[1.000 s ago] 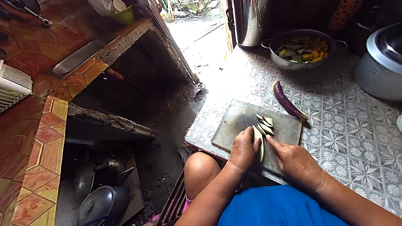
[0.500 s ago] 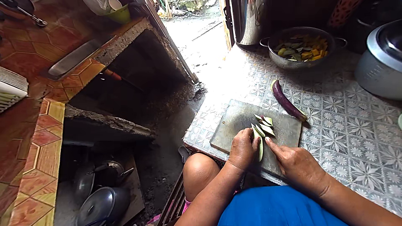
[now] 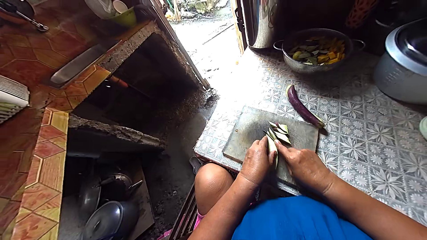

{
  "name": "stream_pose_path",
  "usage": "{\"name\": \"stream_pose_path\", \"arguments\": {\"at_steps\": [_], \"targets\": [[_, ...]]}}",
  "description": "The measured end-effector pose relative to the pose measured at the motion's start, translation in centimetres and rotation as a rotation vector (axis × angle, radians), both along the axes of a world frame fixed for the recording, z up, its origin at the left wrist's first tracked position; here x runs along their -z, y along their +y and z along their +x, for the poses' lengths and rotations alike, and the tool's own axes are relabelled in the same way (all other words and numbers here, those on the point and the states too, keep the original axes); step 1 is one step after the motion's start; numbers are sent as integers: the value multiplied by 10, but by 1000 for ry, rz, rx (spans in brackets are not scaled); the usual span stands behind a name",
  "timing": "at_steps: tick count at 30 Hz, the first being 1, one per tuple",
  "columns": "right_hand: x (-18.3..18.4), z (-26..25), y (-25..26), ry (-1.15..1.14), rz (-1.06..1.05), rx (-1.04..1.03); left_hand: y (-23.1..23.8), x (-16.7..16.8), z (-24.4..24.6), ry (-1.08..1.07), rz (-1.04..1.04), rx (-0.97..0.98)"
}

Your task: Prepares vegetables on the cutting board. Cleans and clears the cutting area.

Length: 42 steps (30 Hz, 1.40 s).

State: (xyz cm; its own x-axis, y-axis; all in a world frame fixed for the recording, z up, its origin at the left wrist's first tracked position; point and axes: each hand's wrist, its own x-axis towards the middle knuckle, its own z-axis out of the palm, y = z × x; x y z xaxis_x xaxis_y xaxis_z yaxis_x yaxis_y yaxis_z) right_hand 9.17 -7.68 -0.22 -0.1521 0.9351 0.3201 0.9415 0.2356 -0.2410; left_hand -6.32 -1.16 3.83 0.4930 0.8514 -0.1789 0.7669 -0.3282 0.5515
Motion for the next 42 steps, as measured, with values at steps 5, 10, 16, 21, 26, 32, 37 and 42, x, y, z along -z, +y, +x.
{"name": "stream_pose_path", "arguments": {"at_steps": [5,10,16,21,26,32,37,42], "targets": [[-3,10,-17,107,-50,-1,0,11,-3,-113,84,-52],[5,15,-22,130,73,5,-1,21,-2,-197,181,-71],[2,10,-20,72,130,-43,0,21,-2,-194,183,-62],[0,10,-18,47,91,-72,1,20,-3,-174,163,-46],[-7,-2,-8,-9,4,-18,3,18,-2,-139,151,-24],[-7,-10,2,-13,-67,26,-2,6,-5,-93,40,20],[-2,-4,-11,54,8,42,-4,17,-6,-161,139,-36],[-3,5,-21,92,91,65,-1,25,-4,-261,189,-81]]}}
